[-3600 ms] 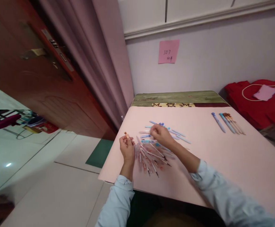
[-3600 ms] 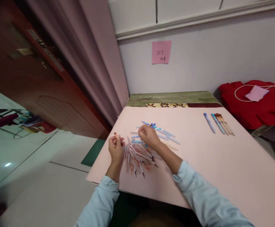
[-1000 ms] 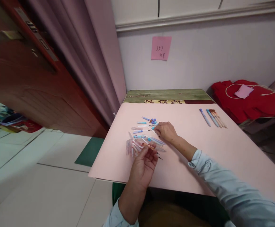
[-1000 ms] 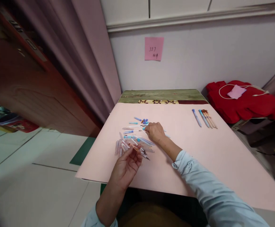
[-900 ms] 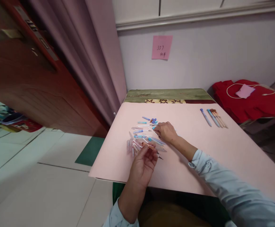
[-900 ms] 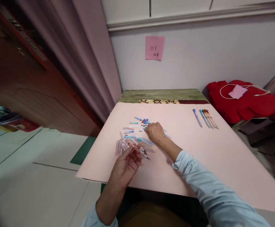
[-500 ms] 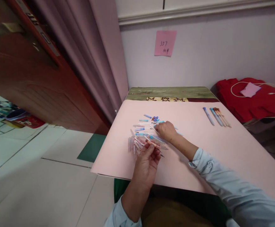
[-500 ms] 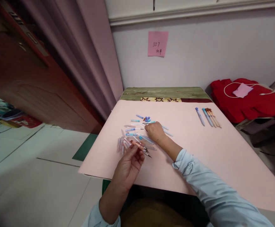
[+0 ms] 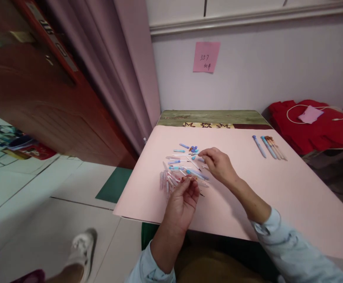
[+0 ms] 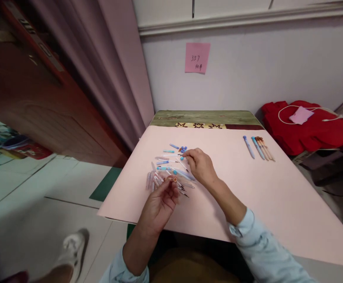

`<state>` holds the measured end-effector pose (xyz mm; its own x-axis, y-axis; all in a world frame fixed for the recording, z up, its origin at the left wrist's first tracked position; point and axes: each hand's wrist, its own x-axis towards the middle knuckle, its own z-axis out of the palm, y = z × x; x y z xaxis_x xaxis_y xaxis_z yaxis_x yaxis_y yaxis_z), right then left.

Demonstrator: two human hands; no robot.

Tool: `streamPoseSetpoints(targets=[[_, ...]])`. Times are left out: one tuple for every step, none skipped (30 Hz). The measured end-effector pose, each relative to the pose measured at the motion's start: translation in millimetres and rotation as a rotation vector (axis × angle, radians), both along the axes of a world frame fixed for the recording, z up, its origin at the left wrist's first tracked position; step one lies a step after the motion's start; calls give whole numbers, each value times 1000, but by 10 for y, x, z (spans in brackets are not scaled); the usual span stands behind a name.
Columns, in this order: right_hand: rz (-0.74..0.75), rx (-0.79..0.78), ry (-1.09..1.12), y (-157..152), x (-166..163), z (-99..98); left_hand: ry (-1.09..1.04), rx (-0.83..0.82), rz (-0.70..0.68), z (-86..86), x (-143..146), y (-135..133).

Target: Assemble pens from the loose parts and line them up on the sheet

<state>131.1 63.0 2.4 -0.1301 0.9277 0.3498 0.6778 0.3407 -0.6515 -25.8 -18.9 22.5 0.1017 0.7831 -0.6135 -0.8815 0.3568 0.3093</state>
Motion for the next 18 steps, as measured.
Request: streamPoseSetpoints(targets=[[6, 1, 207, -126, -1, 28, -15, -16, 1, 9, 5, 5], [11, -12, 388, -256, -15, 54, -27, -29, -2, 17, 14, 8], [12, -32, 521, -383, -38, 79, -36, -37, -9, 24, 26, 8], [13, -47, 611, -499, -68, 104, -45, -39, -18, 29, 42, 5], [16, -54, 668, -600, -100, 127, -53, -35, -28, 32, 58, 1], [23, -57, 692, -681, -131, 147, -63, -27, -35, 33, 74, -5], [29, -46, 687, -743, -158, 163, -72, -18, -40, 34, 89, -13], [35, -23, 662, -786, -178, 175, -80, -9, -42, 33, 101, -22], [39, 7, 627, -812, -191, 180, -86, -1, -42, 33, 112, -30], [42, 40, 591, -825, -198, 181, -88, 2, -44, 32, 120, -39], [43, 71, 559, -830, -198, 176, -86, 3, -49, 32, 126, -47], [43, 97, 537, -831, -194, 167, -82, 6, -56, 32, 131, -55], [44, 116, 521, -829, -187, 155, -77, 8, -63, 31, 135, -61], [48, 131, 509, -829, -179, 143, -72, 8, -69, 29, 138, -66], [52, 145, 496, -830, -171, 131, -68, 8, -73, 26, 142, -71], [58, 157, 482, -835, -162, 120, -65, 7, -76, 21, 147, -74], [62, 170, 465, -843, -154, 111, -63, 7, -79, 16, 153, -78], [62, 184, 446, -852, -146, 103, -62, 5, -84, 9, 159, -81]])
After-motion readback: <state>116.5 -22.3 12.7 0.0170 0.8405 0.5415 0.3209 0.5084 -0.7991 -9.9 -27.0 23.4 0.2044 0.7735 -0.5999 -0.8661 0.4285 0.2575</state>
